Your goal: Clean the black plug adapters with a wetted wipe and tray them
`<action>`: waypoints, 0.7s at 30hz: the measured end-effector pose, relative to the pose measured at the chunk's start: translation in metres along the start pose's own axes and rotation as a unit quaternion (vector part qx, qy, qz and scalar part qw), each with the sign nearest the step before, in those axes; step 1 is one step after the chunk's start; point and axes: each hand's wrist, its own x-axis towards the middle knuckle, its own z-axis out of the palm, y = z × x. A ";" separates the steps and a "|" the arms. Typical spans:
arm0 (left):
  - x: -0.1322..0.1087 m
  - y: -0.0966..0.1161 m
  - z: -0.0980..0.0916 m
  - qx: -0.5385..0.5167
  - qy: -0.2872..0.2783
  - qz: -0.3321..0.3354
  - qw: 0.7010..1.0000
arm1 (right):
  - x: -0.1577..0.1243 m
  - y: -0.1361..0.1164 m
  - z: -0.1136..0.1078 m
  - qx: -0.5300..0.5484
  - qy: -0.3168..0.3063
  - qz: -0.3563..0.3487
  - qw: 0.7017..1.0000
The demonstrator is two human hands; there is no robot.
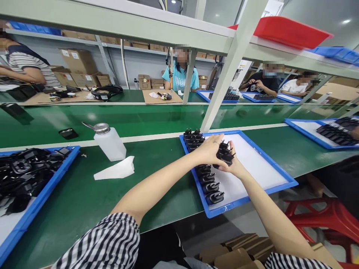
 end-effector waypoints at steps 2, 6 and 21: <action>-0.017 -0.003 -0.019 0.019 0.064 -0.007 0.998 | 0.004 0.010 0.005 0.011 -0.032 0.009 0.999; -0.062 -0.035 -0.033 -0.032 0.122 -0.143 0.982 | 0.012 0.022 0.014 0.012 -0.139 0.010 0.990; -0.093 -0.086 0.043 0.106 -0.044 -0.178 0.977 | 0.039 0.027 0.014 -0.312 -0.213 0.001 0.926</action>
